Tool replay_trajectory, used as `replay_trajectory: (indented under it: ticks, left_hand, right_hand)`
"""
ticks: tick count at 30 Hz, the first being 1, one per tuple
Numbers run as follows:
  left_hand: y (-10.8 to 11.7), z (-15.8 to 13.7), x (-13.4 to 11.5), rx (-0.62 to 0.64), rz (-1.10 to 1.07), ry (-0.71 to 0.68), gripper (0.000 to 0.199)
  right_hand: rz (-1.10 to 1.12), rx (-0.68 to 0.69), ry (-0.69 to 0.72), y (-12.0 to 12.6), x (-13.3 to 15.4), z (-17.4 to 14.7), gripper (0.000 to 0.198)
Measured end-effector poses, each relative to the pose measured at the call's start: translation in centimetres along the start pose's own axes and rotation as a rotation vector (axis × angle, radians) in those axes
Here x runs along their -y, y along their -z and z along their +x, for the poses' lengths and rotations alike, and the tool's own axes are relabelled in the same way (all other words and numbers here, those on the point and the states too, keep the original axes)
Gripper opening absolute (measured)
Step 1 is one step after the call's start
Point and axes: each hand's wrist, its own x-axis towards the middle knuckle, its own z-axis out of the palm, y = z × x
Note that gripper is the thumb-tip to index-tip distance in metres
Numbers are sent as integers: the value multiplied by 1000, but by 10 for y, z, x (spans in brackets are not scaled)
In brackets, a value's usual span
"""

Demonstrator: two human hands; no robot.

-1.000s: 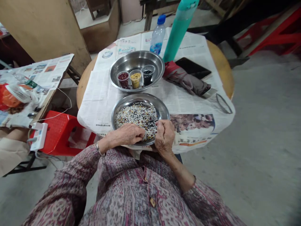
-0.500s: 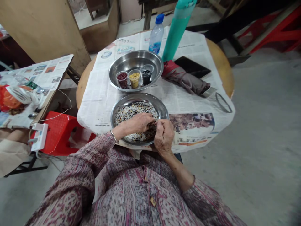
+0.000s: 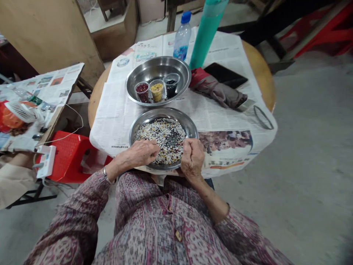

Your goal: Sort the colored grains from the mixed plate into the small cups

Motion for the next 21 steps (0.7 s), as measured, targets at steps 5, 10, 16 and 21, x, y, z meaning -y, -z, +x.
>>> replay_trajectory:
  ticks: [5,10,16,21]
  left_hand:
    - [-17,23,-14,72,-26,-13,11]
    - [-25,37,-21,-52,1,48,17]
    - [-15,49,-10,-270,-29,73,17]
    - [-11,68,6,-286,16,43,40]
  right_hand:
    - [2,2,1,0,-1,-1,23]
    - [-12,-1,-1,-1,-1,-1,23]
    - [-13,4,2,0,-1,0,21]
    - [3,1,11,1,0,-1,22]
